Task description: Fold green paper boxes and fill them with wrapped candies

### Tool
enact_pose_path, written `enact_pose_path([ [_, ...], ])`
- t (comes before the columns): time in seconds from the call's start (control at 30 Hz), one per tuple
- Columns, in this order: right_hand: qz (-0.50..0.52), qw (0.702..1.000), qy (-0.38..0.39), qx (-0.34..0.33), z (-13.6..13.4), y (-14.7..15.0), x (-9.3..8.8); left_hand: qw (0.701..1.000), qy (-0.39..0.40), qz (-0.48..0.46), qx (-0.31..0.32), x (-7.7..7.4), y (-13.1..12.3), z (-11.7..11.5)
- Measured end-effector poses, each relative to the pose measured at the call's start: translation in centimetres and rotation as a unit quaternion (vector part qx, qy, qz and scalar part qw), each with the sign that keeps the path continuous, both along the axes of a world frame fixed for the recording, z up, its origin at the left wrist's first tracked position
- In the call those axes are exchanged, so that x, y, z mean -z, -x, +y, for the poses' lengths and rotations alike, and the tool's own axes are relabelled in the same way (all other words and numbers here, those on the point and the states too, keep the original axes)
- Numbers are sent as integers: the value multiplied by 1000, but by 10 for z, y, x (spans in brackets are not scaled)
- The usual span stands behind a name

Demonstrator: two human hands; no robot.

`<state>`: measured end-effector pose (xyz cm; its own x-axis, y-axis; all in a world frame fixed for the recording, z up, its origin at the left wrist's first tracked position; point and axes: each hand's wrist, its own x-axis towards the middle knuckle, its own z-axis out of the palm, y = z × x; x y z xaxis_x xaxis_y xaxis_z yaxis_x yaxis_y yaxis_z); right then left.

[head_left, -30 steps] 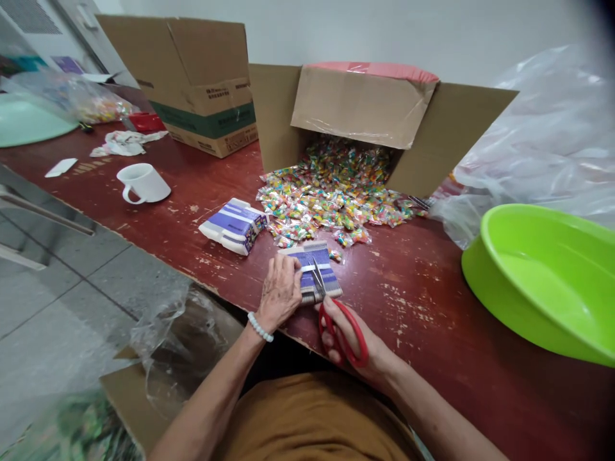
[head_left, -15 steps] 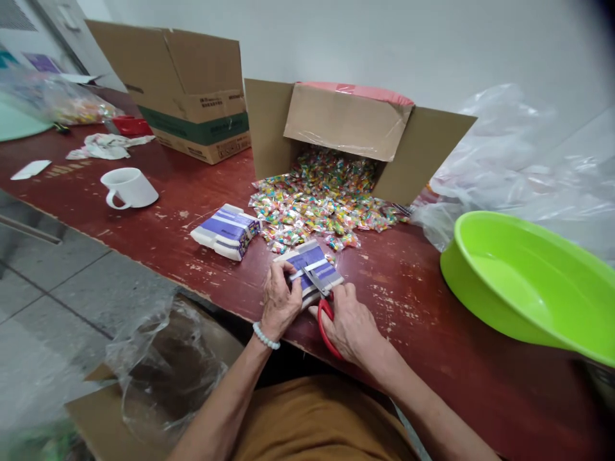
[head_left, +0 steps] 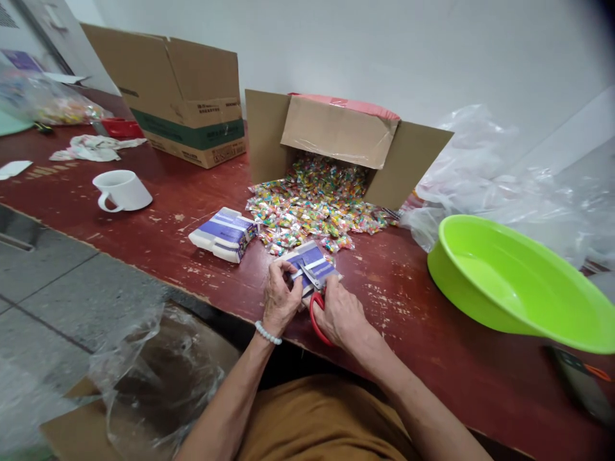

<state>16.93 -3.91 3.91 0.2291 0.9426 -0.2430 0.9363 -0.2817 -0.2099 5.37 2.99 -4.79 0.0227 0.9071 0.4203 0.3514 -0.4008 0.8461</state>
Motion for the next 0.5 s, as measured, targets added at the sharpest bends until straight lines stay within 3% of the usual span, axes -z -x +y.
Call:
enact_pose_path([
  [0.23, -78, 996, 1, -43, 7, -4, 1, 1000, -1, 3, 4, 1, -1, 2],
  [0.5, -11, 998, -13, -58, 8, -24, 14, 1000, -1, 12, 9, -1, -1, 3],
])
